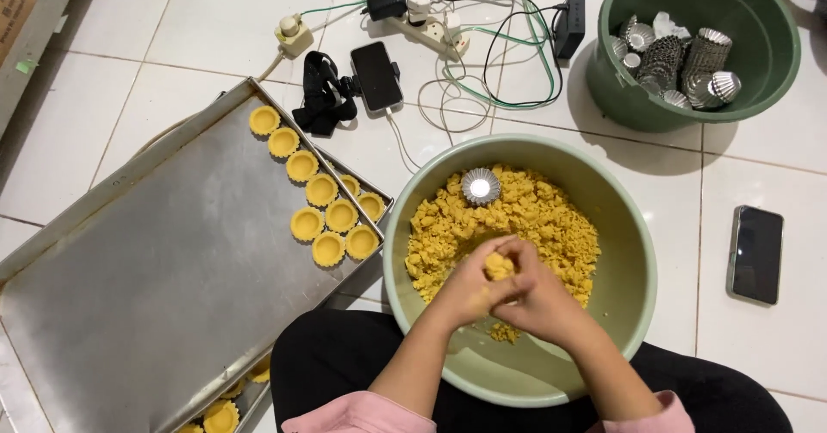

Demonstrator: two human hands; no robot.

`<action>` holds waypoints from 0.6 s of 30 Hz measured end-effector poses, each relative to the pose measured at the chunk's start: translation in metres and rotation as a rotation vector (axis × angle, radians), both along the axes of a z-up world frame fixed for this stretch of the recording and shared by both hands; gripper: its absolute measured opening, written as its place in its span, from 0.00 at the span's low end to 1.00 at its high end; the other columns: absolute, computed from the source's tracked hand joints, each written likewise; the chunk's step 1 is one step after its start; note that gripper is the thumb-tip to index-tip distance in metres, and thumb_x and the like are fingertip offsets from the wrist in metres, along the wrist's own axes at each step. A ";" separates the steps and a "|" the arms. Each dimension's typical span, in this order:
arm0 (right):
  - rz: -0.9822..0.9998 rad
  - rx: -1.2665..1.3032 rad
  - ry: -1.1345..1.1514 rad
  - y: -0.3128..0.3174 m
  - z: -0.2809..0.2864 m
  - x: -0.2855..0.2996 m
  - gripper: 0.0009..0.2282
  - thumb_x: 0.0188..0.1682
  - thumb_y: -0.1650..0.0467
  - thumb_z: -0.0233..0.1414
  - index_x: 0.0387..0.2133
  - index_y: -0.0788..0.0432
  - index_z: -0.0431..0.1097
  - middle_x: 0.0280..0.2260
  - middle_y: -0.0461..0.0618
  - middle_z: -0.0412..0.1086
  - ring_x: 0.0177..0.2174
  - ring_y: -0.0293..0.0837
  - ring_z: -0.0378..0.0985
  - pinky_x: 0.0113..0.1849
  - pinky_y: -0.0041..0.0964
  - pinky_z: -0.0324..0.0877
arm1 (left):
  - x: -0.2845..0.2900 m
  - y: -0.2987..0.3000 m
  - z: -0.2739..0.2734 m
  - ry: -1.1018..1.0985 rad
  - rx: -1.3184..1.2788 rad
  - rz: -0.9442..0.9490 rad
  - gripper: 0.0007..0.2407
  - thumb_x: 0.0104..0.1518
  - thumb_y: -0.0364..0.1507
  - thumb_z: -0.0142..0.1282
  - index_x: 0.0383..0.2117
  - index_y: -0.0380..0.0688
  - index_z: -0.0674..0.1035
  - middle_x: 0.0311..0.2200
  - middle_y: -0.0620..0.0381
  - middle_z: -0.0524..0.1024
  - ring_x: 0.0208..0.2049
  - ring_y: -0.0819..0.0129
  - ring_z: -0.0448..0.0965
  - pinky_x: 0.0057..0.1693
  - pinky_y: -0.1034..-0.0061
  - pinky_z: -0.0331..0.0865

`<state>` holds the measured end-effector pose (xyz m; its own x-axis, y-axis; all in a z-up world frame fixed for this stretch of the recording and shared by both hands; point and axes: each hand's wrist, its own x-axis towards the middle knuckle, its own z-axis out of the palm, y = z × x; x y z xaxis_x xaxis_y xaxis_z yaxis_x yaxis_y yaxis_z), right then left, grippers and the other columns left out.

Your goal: The person is taking portions of yellow dough, rolling them into balls, and pressing them into small metal tart molds to create tart shells.

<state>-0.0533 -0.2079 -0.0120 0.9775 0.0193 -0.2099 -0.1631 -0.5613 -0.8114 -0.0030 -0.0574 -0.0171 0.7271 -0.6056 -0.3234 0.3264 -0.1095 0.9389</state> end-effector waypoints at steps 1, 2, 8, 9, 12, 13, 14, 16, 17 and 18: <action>-0.003 0.001 0.004 -0.006 -0.003 -0.002 0.32 0.30 0.72 0.69 0.47 0.61 0.57 0.45 0.71 0.75 0.47 0.68 0.80 0.46 0.61 0.78 | 0.001 -0.003 -0.007 0.004 0.001 -0.003 0.35 0.46 0.40 0.69 0.63 0.46 0.69 0.57 0.39 0.73 0.62 0.46 0.69 0.65 0.55 0.65; -0.057 0.053 -0.043 -0.012 -0.005 -0.004 0.31 0.33 0.74 0.68 0.48 0.58 0.56 0.39 0.69 0.76 0.40 0.64 0.83 0.40 0.53 0.79 | 0.001 -0.006 -0.013 0.033 0.019 0.119 0.23 0.50 0.39 0.68 0.52 0.49 0.77 0.44 0.47 0.75 0.48 0.58 0.74 0.52 0.66 0.69; -0.091 -0.112 -0.508 -0.012 0.012 -0.009 0.13 0.37 0.73 0.68 0.37 0.57 0.78 0.37 0.52 0.78 0.37 0.55 0.83 0.37 0.45 0.77 | 0.006 -0.003 0.008 0.125 -0.329 0.204 0.24 0.55 0.34 0.62 0.56 0.39 0.68 0.51 0.38 0.65 0.52 0.50 0.66 0.53 0.65 0.68; -0.103 -0.203 -0.553 -0.011 0.016 -0.009 0.10 0.40 0.73 0.66 0.35 0.57 0.79 0.35 0.51 0.79 0.34 0.56 0.82 0.36 0.46 0.77 | 0.008 -0.001 0.018 0.035 -0.310 0.100 0.39 0.53 0.40 0.65 0.69 0.38 0.58 0.67 0.26 0.53 0.66 0.31 0.55 0.66 0.51 0.62; -0.322 0.252 -0.314 -0.016 0.000 -0.015 0.12 0.38 0.79 0.65 0.37 0.62 0.81 0.36 0.54 0.81 0.33 0.43 0.81 0.38 0.39 0.77 | 0.003 -0.006 0.003 -0.046 -0.214 0.228 0.14 0.55 0.34 0.66 0.44 0.41 0.83 0.50 0.44 0.79 0.57 0.56 0.76 0.61 0.64 0.70; -0.321 0.253 -0.310 -0.020 -0.008 -0.013 0.12 0.38 0.79 0.65 0.37 0.62 0.81 0.36 0.54 0.81 0.33 0.43 0.81 0.38 0.39 0.77 | 0.005 -0.008 -0.009 -0.043 -0.212 0.230 0.14 0.55 0.34 0.66 0.44 0.41 0.83 0.50 0.44 0.79 0.57 0.56 0.76 0.61 0.64 0.70; -0.426 0.546 -0.189 -0.023 -0.016 -0.012 0.13 0.44 0.78 0.60 0.44 0.66 0.76 0.39 0.61 0.77 0.34 0.49 0.80 0.40 0.44 0.77 | 0.008 -0.009 -0.020 0.072 -0.315 0.255 0.13 0.58 0.34 0.64 0.43 0.38 0.81 0.49 0.41 0.78 0.54 0.52 0.77 0.53 0.65 0.75; -0.526 0.839 -0.057 -0.025 -0.010 -0.010 0.15 0.50 0.76 0.54 0.50 0.70 0.70 0.41 0.67 0.74 0.36 0.55 0.79 0.41 0.50 0.77 | 0.012 -0.009 -0.035 0.189 -0.415 0.282 0.13 0.61 0.33 0.62 0.43 0.35 0.79 0.49 0.39 0.77 0.51 0.48 0.78 0.44 0.67 0.80; -0.382 0.676 0.067 -0.025 0.005 -0.009 0.15 0.47 0.76 0.57 0.48 0.68 0.73 0.40 0.68 0.77 0.36 0.58 0.81 0.40 0.51 0.78 | 0.014 -0.009 -0.037 0.290 -0.510 0.431 0.08 0.61 0.26 0.58 0.39 0.33 0.77 0.49 0.39 0.76 0.54 0.49 0.77 0.55 0.60 0.73; -0.237 0.512 0.187 -0.025 0.020 -0.007 0.16 0.43 0.76 0.60 0.46 0.67 0.76 0.39 0.68 0.79 0.36 0.60 0.83 0.39 0.53 0.79 | 0.017 -0.009 -0.038 0.393 -0.603 0.580 0.03 0.60 0.19 0.54 0.36 0.31 0.75 0.49 0.38 0.76 0.56 0.49 0.75 0.65 0.53 0.66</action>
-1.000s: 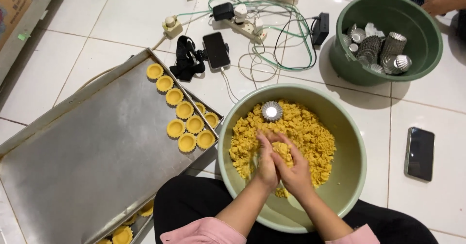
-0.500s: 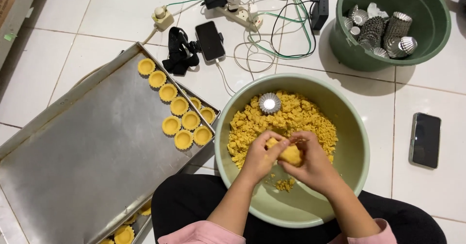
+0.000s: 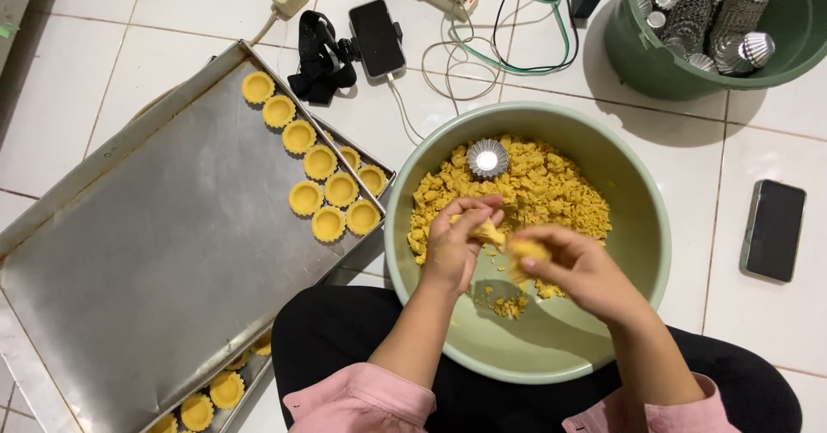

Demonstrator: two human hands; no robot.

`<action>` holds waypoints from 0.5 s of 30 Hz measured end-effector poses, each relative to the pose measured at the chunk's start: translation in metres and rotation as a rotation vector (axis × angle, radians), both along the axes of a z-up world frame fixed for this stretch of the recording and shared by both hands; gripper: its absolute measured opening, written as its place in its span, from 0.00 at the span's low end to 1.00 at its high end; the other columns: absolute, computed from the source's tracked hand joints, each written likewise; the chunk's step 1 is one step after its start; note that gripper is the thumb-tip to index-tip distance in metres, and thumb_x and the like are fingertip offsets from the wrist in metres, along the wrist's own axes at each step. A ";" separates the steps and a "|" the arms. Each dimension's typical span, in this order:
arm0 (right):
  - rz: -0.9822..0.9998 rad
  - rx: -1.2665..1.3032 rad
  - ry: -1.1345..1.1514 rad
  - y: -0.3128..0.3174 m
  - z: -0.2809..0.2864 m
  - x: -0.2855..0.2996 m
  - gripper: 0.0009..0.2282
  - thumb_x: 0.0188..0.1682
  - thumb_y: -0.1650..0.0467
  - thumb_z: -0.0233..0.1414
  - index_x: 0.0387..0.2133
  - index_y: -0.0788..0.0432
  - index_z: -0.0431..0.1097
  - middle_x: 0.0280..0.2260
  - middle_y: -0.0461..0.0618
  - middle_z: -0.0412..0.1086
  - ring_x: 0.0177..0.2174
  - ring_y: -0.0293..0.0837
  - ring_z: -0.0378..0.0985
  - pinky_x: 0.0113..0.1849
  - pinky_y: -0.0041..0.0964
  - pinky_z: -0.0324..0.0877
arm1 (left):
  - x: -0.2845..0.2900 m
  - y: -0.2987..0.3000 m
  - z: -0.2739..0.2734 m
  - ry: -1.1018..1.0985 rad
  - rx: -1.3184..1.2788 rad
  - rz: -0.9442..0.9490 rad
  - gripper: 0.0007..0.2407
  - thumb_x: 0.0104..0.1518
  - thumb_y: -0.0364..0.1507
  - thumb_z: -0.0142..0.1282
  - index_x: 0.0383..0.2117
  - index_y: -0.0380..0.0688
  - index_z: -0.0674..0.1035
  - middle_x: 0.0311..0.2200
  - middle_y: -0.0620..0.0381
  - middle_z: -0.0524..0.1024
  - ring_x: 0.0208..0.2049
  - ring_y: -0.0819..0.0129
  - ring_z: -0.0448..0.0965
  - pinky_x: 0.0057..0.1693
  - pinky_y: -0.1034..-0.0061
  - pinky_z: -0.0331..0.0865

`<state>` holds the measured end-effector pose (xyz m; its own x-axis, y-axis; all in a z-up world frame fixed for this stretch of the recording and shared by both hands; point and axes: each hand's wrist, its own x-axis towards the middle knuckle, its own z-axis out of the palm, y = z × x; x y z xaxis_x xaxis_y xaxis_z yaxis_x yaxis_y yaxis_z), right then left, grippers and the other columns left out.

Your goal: The person is taking portions of yellow dough, rolling them into balls, and pressing them into small metal tart molds to create tart shells.

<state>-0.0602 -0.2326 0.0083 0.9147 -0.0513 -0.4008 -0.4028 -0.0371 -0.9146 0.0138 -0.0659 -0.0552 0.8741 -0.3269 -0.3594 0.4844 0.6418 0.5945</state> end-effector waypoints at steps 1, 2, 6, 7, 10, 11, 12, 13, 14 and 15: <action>-0.001 0.000 0.000 0.001 -0.007 0.000 0.16 0.43 0.76 0.60 0.46 0.67 0.76 0.39 0.68 0.79 0.36 0.60 0.83 0.39 0.53 0.79 | -0.004 -0.002 0.008 0.000 0.000 -0.001 0.03 0.60 0.19 0.54 0.36 0.31 0.75 0.49 0.38 0.76 0.56 0.49 0.75 0.65 0.53 0.66; -0.044 -0.197 -0.064 0.003 -0.014 -0.001 0.16 0.49 0.72 0.56 0.50 0.65 0.74 0.44 0.66 0.77 0.43 0.60 0.80 0.45 0.55 0.75 | -0.008 -0.004 0.016 0.020 0.011 -0.018 0.07 0.60 0.19 0.50 0.43 0.34 0.72 0.53 0.39 0.72 0.61 0.46 0.69 0.67 0.52 0.62; -0.133 -0.331 -0.447 0.051 -0.031 0.015 0.21 0.60 0.71 0.36 0.63 0.73 0.57 0.60 0.78 0.61 0.61 0.73 0.58 0.61 0.68 0.52 | -0.024 -0.007 0.033 0.014 -0.011 -0.067 0.19 0.64 0.31 0.40 0.59 0.38 0.60 0.62 0.37 0.59 0.67 0.41 0.55 0.71 0.48 0.50; -0.135 -0.329 -0.445 0.058 -0.032 0.006 0.21 0.60 0.71 0.36 0.63 0.73 0.57 0.60 0.78 0.61 0.61 0.73 0.58 0.61 0.68 0.52 | -0.026 -0.007 0.035 0.016 -0.008 -0.069 0.19 0.64 0.31 0.40 0.59 0.38 0.60 0.62 0.37 0.59 0.67 0.41 0.55 0.71 0.48 0.50; 0.227 -0.500 -0.668 0.071 -0.033 -0.011 0.29 0.60 0.57 0.32 0.73 0.53 0.35 0.74 0.53 0.29 0.68 0.57 0.18 0.64 0.59 0.25 | -0.033 -0.010 0.046 -0.032 -0.063 -0.128 0.33 0.68 0.50 0.31 0.71 0.40 0.46 0.70 0.33 0.46 0.71 0.36 0.42 0.72 0.44 0.38; 0.239 -0.509 -0.667 0.070 -0.034 -0.012 0.30 0.60 0.57 0.32 0.73 0.53 0.34 0.74 0.53 0.28 0.68 0.56 0.18 0.64 0.59 0.25 | -0.036 -0.013 0.050 0.050 -0.062 -0.188 0.34 0.66 0.45 0.41 0.72 0.40 0.43 0.66 0.34 0.53 0.67 0.41 0.53 0.69 0.47 0.48; 0.251 -0.518 -0.666 0.069 -0.035 -0.013 0.30 0.60 0.57 0.32 0.73 0.53 0.33 0.74 0.54 0.27 0.68 0.56 0.18 0.64 0.59 0.24 | -0.038 -0.015 0.054 0.133 -0.061 -0.247 0.37 0.64 0.39 0.51 0.72 0.39 0.40 0.62 0.36 0.59 0.63 0.45 0.63 0.66 0.49 0.59; 0.252 -0.515 -0.662 0.068 -0.038 -0.014 0.30 0.60 0.57 0.32 0.73 0.53 0.33 0.74 0.54 0.27 0.68 0.56 0.18 0.64 0.59 0.24 | -0.039 -0.018 0.045 0.137 -0.060 -0.245 0.37 0.64 0.39 0.51 0.72 0.39 0.40 0.62 0.36 0.59 0.63 0.45 0.63 0.66 0.49 0.59; 0.267 -0.527 -0.661 0.067 -0.040 -0.016 0.31 0.59 0.57 0.33 0.73 0.54 0.32 0.74 0.54 0.25 0.68 0.56 0.19 0.64 0.58 0.24 | -0.039 -0.022 0.036 0.039 0.090 -0.354 0.34 0.59 0.49 0.40 0.71 0.48 0.48 0.65 0.42 0.57 0.65 0.48 0.60 0.67 0.53 0.58; 0.282 -0.540 -0.663 0.064 -0.043 -0.015 0.31 0.59 0.57 0.33 0.73 0.54 0.31 0.73 0.55 0.24 0.68 0.56 0.19 0.64 0.58 0.23 | -0.038 -0.025 0.028 -0.065 0.240 -0.461 0.36 0.55 0.58 0.29 0.70 0.57 0.56 0.68 0.48 0.56 0.67 0.52 0.57 0.67 0.57 0.58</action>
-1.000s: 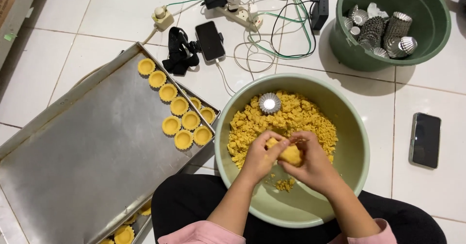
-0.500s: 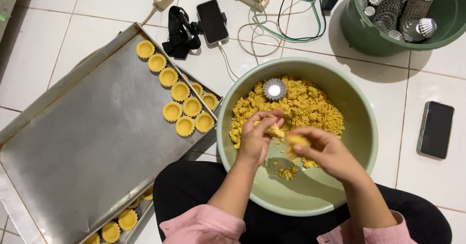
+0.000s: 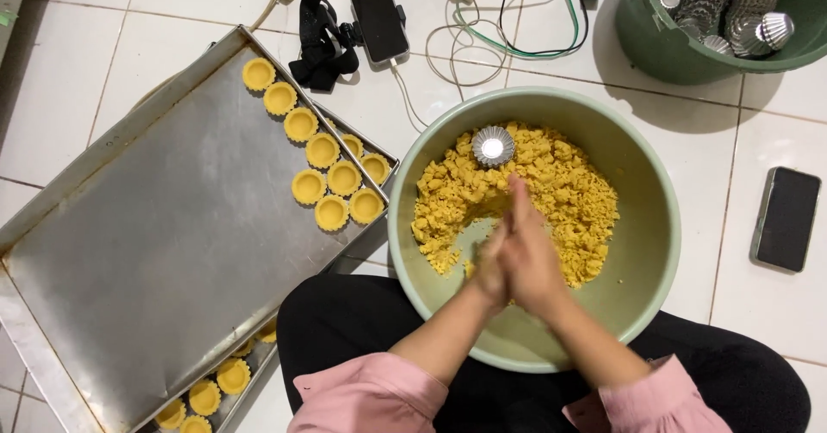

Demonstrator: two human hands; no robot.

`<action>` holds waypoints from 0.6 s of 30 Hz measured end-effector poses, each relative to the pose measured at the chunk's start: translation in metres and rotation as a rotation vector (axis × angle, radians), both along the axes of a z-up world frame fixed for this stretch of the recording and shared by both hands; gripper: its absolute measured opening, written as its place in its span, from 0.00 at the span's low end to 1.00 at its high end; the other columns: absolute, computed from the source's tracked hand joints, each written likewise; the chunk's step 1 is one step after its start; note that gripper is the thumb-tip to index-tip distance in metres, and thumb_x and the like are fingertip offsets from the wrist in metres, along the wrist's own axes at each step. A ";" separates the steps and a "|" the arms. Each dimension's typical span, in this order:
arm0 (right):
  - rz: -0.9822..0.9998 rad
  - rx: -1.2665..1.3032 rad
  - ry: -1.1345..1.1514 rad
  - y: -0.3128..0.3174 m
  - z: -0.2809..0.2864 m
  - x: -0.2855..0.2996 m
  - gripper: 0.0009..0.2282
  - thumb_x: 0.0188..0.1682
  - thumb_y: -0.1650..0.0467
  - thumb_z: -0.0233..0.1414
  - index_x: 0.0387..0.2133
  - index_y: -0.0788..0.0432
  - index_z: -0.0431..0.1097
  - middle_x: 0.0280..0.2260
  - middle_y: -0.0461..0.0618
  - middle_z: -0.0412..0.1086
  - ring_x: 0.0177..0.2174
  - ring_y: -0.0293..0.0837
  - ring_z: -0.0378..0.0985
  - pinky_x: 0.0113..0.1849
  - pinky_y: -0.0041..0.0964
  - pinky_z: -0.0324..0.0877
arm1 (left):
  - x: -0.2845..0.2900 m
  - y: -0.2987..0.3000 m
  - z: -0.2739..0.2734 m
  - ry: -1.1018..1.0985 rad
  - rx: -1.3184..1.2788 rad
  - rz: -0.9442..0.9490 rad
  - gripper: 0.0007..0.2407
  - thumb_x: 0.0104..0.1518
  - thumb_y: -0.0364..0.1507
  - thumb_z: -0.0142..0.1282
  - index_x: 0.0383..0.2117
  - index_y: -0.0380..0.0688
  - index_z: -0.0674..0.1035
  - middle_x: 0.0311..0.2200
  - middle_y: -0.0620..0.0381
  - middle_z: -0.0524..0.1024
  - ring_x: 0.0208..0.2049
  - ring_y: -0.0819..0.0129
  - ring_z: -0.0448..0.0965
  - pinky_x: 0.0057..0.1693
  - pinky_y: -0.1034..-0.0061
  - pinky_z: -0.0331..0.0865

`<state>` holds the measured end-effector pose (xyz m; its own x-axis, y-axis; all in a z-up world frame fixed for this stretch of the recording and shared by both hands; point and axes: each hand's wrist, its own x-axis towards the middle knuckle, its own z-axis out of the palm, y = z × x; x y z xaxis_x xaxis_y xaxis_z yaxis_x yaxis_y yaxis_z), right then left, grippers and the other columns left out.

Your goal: The person is taking portions of yellow dough, rolling them into balls, and pressing them into small metal tart molds to create tart shells.

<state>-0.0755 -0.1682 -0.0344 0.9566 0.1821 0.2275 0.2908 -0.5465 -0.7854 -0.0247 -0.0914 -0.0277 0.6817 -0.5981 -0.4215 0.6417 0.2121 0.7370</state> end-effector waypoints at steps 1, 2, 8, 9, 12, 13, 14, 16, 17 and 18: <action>0.002 0.001 0.000 -0.003 -0.002 0.001 0.31 0.59 0.57 0.33 0.73 0.54 0.31 0.73 0.55 0.24 0.68 0.56 0.19 0.64 0.58 0.23 | 0.005 0.005 0.002 0.000 0.001 0.002 0.36 0.55 0.58 0.29 0.70 0.57 0.56 0.68 0.48 0.56 0.67 0.52 0.57 0.67 0.57 0.58; 0.009 -0.015 0.001 -0.005 -0.005 0.002 0.32 0.59 0.57 0.33 0.73 0.54 0.29 0.73 0.55 0.22 0.69 0.55 0.19 0.64 0.57 0.22 | 0.010 0.010 0.003 0.096 -0.232 0.161 0.42 0.54 0.63 0.26 0.71 0.50 0.46 0.71 0.44 0.46 0.70 0.46 0.45 0.68 0.47 0.45; -0.319 0.001 -0.221 -0.011 -0.031 0.016 0.18 0.58 0.62 0.39 0.59 0.52 0.58 0.54 0.49 0.53 0.51 0.50 0.53 0.51 0.46 0.48 | 0.001 0.001 0.026 0.164 -0.241 0.128 0.47 0.53 0.68 0.14 0.72 0.44 0.36 0.71 0.32 0.38 0.71 0.34 0.37 0.71 0.40 0.37; -0.378 0.023 -0.399 -0.005 -0.039 0.014 0.12 0.54 0.65 0.52 0.46 0.48 0.82 0.35 0.43 0.80 0.32 0.49 0.83 0.36 0.38 0.76 | 0.000 -0.002 0.029 0.214 -0.180 0.255 0.46 0.53 0.68 0.12 0.72 0.47 0.33 0.71 0.29 0.41 0.71 0.33 0.40 0.71 0.42 0.40; -0.452 -0.196 -0.508 -0.061 -0.155 0.033 0.15 0.49 0.66 0.54 0.11 0.41 0.69 0.13 0.34 0.63 0.14 0.43 0.65 0.27 0.36 0.67 | 0.005 0.003 0.005 0.415 0.009 0.553 0.41 0.58 0.65 0.27 0.70 0.49 0.49 0.58 0.34 0.67 0.66 0.41 0.60 0.66 0.43 0.53; -0.455 -0.194 -0.507 -0.061 -0.116 0.052 0.15 0.49 0.66 0.54 0.11 0.41 0.69 0.13 0.34 0.63 0.14 0.43 0.65 0.27 0.36 0.67 | 0.012 0.006 -0.008 0.415 0.011 0.551 0.41 0.58 0.65 0.27 0.70 0.49 0.49 0.58 0.34 0.67 0.66 0.41 0.60 0.66 0.43 0.53; -0.451 -0.198 -0.465 -0.061 -0.076 0.070 0.19 0.54 0.67 0.50 0.10 0.44 0.65 0.12 0.37 0.60 0.14 0.46 0.64 0.25 0.37 0.65 | 0.017 0.008 -0.020 0.360 0.020 0.621 0.38 0.61 0.62 0.26 0.69 0.46 0.52 0.56 0.35 0.67 0.63 0.41 0.62 0.64 0.46 0.57; -0.446 -0.200 -0.426 -0.062 -0.025 0.100 0.22 0.59 0.68 0.47 0.10 0.47 0.61 0.10 0.41 0.58 0.14 0.49 0.63 0.23 0.38 0.62 | 0.027 0.011 -0.030 0.301 0.029 0.692 0.34 0.65 0.58 0.26 0.67 0.43 0.55 0.54 0.36 0.66 0.60 0.42 0.65 0.61 0.48 0.60; -0.355 -0.554 -0.020 -0.062 -0.012 0.112 0.06 0.57 0.63 0.43 0.31 0.44 0.64 0.16 0.48 0.67 0.22 0.55 0.73 0.28 0.49 0.68 | 0.031 0.011 -0.028 0.223 0.055 0.703 0.32 0.66 0.55 0.28 0.65 0.42 0.58 0.51 0.40 0.66 0.57 0.46 0.66 0.60 0.52 0.60; -0.248 -0.888 0.404 -0.062 0.000 0.122 0.15 0.55 0.58 0.40 0.52 0.41 0.67 0.22 0.57 0.76 0.31 0.62 0.83 0.34 0.59 0.73 | 0.034 0.013 -0.026 0.149 0.086 0.712 0.29 0.68 0.52 0.30 0.64 0.41 0.61 0.48 0.44 0.66 0.54 0.50 0.67 0.58 0.55 0.60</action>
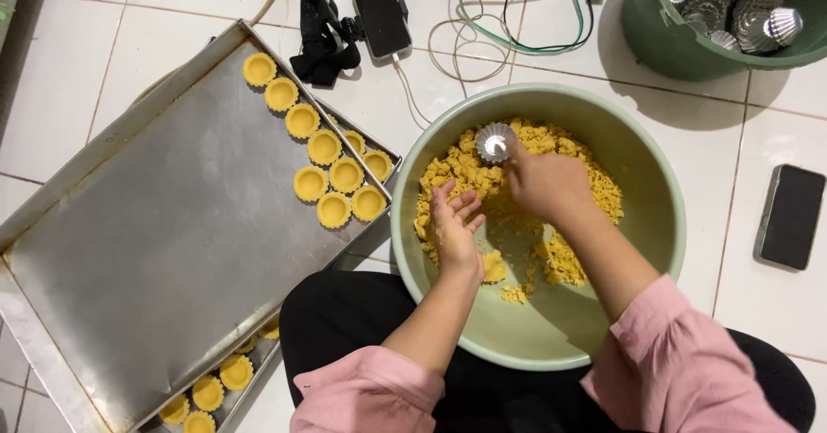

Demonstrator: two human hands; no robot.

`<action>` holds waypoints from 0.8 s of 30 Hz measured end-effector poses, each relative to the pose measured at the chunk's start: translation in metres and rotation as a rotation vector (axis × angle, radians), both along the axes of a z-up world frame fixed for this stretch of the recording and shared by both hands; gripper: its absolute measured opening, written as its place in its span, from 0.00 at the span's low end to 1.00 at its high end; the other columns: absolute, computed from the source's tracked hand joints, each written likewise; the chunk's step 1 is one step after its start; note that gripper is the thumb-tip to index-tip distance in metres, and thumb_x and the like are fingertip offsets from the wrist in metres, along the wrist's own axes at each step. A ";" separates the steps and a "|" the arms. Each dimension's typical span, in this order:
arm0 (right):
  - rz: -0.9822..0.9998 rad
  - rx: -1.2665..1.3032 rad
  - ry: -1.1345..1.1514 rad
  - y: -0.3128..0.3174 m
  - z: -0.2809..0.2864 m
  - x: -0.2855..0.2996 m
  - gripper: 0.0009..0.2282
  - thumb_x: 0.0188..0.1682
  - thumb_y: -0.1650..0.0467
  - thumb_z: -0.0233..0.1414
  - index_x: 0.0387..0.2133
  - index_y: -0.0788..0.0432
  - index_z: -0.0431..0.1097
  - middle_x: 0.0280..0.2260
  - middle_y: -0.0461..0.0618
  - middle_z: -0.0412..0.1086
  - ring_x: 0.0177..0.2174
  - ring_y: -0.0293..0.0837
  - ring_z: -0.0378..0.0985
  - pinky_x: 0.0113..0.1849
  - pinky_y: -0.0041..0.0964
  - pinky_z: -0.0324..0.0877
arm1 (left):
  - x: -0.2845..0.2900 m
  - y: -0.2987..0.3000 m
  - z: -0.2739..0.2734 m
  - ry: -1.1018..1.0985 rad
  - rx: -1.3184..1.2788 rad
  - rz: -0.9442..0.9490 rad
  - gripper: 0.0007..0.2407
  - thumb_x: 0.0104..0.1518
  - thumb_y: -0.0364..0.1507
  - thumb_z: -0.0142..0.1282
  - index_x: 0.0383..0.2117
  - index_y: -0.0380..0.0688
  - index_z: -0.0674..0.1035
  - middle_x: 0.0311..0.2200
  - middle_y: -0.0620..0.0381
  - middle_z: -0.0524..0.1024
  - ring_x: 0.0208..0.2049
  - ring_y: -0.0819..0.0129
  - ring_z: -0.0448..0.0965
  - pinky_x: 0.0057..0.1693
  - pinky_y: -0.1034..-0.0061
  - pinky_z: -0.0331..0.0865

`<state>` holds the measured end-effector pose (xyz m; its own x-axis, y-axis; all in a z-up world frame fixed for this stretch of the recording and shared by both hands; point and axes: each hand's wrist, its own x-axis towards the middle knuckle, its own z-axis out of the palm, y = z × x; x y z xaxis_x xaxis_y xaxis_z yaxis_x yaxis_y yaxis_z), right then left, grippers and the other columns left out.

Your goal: The person is taking portions of yellow dough, rolling them into balls, and pressing them into small metal tart molds to create tart shells.

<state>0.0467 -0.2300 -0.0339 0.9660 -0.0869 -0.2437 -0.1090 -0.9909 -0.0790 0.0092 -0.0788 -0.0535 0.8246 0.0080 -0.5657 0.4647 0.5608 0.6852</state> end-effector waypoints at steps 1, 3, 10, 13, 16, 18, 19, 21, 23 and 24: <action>0.002 0.002 0.002 -0.006 -0.012 -0.004 0.15 0.55 0.58 0.40 0.52 0.41 0.67 0.22 0.57 0.76 0.31 0.62 0.83 0.34 0.59 0.73 | 0.000 0.001 -0.005 0.002 0.002 0.002 0.29 0.68 0.52 0.30 0.64 0.41 0.61 0.48 0.44 0.66 0.54 0.50 0.67 0.58 0.55 0.60; 0.421 -0.251 -0.495 -0.021 -0.033 -0.011 0.08 0.46 0.65 0.54 0.36 0.55 0.69 0.15 0.47 0.70 0.16 0.47 0.77 0.22 0.41 0.71 | 0.002 0.000 -0.015 -0.029 -0.026 0.003 0.24 0.69 0.47 0.38 0.60 0.38 0.64 0.48 0.39 0.66 0.55 0.46 0.68 0.58 0.54 0.63; 0.195 0.185 -0.463 0.002 0.011 -0.116 0.12 0.51 0.63 0.53 0.47 0.46 0.73 0.24 0.49 0.76 0.23 0.50 0.81 0.28 0.44 0.74 | -0.008 -0.008 -0.017 -0.139 0.075 -0.316 0.14 0.61 0.24 0.52 0.53 0.37 0.78 0.27 0.43 0.77 0.13 0.70 0.73 0.20 0.86 0.62; -0.361 1.109 -0.420 0.002 0.009 -0.131 0.11 0.54 0.73 0.51 0.47 0.59 0.76 0.14 0.50 0.66 0.18 0.40 0.67 0.30 0.35 0.69 | -0.009 -0.007 -0.018 -0.187 0.029 -0.339 0.17 0.58 0.18 0.53 0.54 0.36 0.77 0.36 0.40 0.76 0.13 0.69 0.73 0.20 0.83 0.69; -0.522 1.403 -0.571 -0.002 0.010 -0.127 0.30 0.37 0.86 0.57 0.58 0.71 0.64 0.48 0.62 0.67 0.47 0.52 0.73 0.48 0.44 0.75 | -0.011 -0.005 -0.015 -0.310 0.068 -0.344 0.18 0.57 0.16 0.51 0.56 0.34 0.75 0.34 0.38 0.77 0.17 0.64 0.80 0.21 0.86 0.72; -0.433 1.292 -0.779 0.004 0.015 -0.120 0.27 0.41 0.86 0.60 0.58 0.72 0.64 0.49 0.57 0.60 0.51 0.50 0.73 0.52 0.41 0.75 | -0.011 -0.005 -0.013 -0.290 0.024 -0.316 0.15 0.62 0.20 0.50 0.55 0.36 0.76 0.33 0.34 0.78 0.20 0.61 0.82 0.23 0.85 0.75; -0.438 1.291 -0.781 0.007 0.014 -0.119 0.27 0.41 0.86 0.60 0.58 0.72 0.64 0.49 0.57 0.60 0.51 0.50 0.73 0.52 0.41 0.75 | -0.012 -0.005 -0.013 -0.288 0.025 -0.321 0.15 0.62 0.20 0.50 0.55 0.36 0.76 0.33 0.34 0.78 0.20 0.61 0.82 0.23 0.85 0.75; -0.306 1.393 -0.606 0.013 0.011 -0.116 0.25 0.42 0.83 0.60 0.57 0.67 0.67 0.50 0.64 0.69 0.52 0.56 0.75 0.56 0.47 0.72 | -0.012 -0.004 -0.013 -0.313 -0.087 -0.355 0.14 0.69 0.29 0.45 0.55 0.35 0.76 0.42 0.33 0.78 0.32 0.53 0.84 0.33 0.74 0.80; -0.221 1.310 -0.621 0.023 0.013 -0.112 0.23 0.46 0.80 0.58 0.58 0.64 0.67 0.56 0.59 0.67 0.60 0.52 0.60 0.61 0.48 0.55 | -0.016 -0.005 -0.003 -0.308 -0.081 -0.333 0.15 0.69 0.27 0.42 0.55 0.33 0.76 0.44 0.35 0.77 0.38 0.54 0.82 0.40 0.70 0.79; -0.136 1.224 -0.635 0.028 0.014 -0.111 0.21 0.50 0.77 0.57 0.59 0.61 0.67 0.62 0.54 0.66 0.68 0.48 0.45 0.67 0.49 0.38 | -0.019 -0.006 0.001 -0.305 -0.078 -0.311 0.15 0.70 0.26 0.40 0.55 0.31 0.76 0.47 0.37 0.77 0.44 0.56 0.80 0.47 0.67 0.79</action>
<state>-0.0642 -0.2017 -0.0196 0.9403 -0.2400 0.2415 0.1834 -0.2405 -0.9532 -0.0097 -0.0844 -0.0521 0.9100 -0.3005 -0.2855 0.4032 0.4817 0.7781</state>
